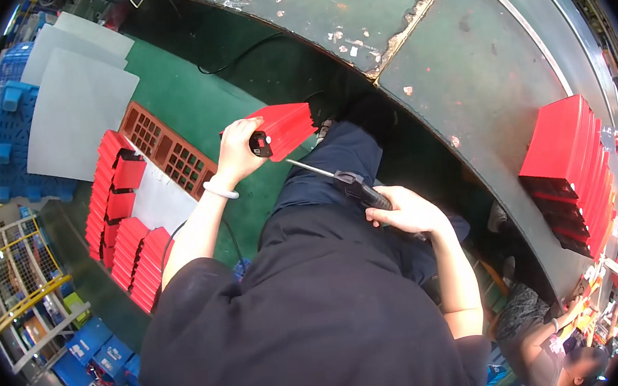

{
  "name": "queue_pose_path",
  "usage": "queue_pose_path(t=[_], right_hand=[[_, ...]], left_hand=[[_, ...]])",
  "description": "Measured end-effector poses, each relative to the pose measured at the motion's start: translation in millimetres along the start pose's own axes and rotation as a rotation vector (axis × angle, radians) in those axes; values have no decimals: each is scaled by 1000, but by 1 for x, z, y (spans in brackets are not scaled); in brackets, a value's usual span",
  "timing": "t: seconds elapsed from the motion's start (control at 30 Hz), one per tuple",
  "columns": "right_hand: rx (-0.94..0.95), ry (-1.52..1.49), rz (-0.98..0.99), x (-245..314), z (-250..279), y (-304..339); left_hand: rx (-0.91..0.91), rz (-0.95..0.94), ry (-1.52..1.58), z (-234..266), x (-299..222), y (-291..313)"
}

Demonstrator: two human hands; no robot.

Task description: Clean red electronic power inverter cases using an air duster and a cleaning cloth on an assembly line.

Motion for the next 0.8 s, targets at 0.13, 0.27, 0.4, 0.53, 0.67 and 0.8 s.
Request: queue_pose_path(t=[0.13, 0.27, 0.4, 0.53, 0.67, 0.8], right_hand=[[-279, 346, -192, -11, 20, -10], [49, -233, -45, -3, 9, -2], [-365, 71, -133, -23, 28, -17], [-59, -174, -90, 9, 16, -6], [-356, 43, -164, -13, 28, -6], [-43, -286, -41, -3, 7, 9]], left_hand=[[17, -22, -22, 3, -3, 0], [41, -25, -10, 5, -8, -1], [44, -64, -11, 5, -9, -1], [65, -91, 15, 5, -21, -4], [29, -96, 2, 5, -23, -8], [55, -109, 31, 2, -22, -11]])
Point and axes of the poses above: each hand's wrist, its own y-axis away from the middle knuckle, its own z-axis out of the back of the hand, x = y × z, the point moved 1 cm from there along -y, towards the middle knuckle, and after that the axes turned 9 degrees about z, right-handed, at the moved point
